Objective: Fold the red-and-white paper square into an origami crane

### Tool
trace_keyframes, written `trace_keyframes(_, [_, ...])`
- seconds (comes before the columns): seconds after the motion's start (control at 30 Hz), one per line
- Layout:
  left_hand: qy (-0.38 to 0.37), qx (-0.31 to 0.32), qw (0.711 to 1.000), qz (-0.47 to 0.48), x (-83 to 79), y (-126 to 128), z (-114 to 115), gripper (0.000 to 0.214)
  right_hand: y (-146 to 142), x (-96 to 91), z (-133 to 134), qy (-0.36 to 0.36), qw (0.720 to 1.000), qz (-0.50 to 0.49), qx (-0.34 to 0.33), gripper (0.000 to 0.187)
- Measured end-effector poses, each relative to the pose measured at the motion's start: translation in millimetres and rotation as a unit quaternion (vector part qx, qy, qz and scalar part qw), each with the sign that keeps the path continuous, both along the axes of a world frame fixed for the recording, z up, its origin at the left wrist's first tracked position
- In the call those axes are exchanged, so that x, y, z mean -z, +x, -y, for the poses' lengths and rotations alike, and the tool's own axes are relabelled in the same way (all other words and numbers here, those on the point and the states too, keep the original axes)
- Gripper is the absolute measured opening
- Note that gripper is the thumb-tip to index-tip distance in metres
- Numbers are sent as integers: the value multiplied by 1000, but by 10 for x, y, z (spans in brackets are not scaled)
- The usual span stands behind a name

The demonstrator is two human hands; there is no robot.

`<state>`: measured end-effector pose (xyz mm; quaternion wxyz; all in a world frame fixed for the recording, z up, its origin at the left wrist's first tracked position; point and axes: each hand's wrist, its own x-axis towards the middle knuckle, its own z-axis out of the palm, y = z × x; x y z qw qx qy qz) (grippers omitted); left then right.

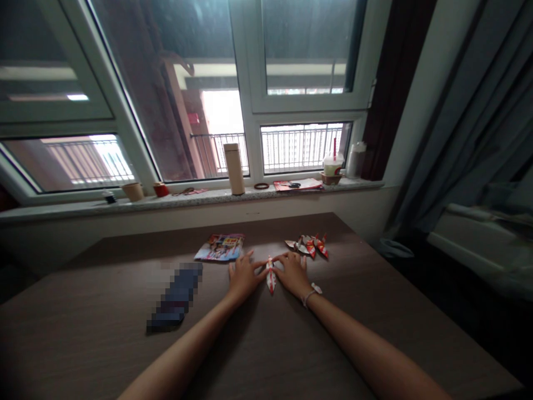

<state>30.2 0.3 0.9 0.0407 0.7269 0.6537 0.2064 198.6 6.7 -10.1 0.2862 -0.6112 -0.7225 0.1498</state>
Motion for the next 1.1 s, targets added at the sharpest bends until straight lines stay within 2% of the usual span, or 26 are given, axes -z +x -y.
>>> trace_keyframes(0.17, [4, 14, 1000, 11, -32, 20, 19, 34, 7, 8, -1, 9, 1000, -2, 3, 20])
trace_keyframes(0.3, [-26, 17, 999, 22, -26, 1, -10, 28, 19, -4, -12, 14, 1000, 0, 2, 21])
trace_keyframes(0.6, [-56, 13, 998, 27, -22, -36, -92, 31, 23, -20, -44, 19, 1000, 8, 9, 27])
trace_keyframes(0.8, [-50, 19, 998, 28, -39, -6, -92, 43, 30, 14, -54, 29, 999, 25, 13, 37])
trace_keyframes(0.93, [-47, 8, 999, 23, -8, -6, -97, 52, 37, 35, -38, 39, 999, 24, 11, 33])
trace_keyframes(1.1, [-42, 11, 999, 14, 7, -11, -55, 51, 37, 27, -14, 38, 999, 21, 3, 29])
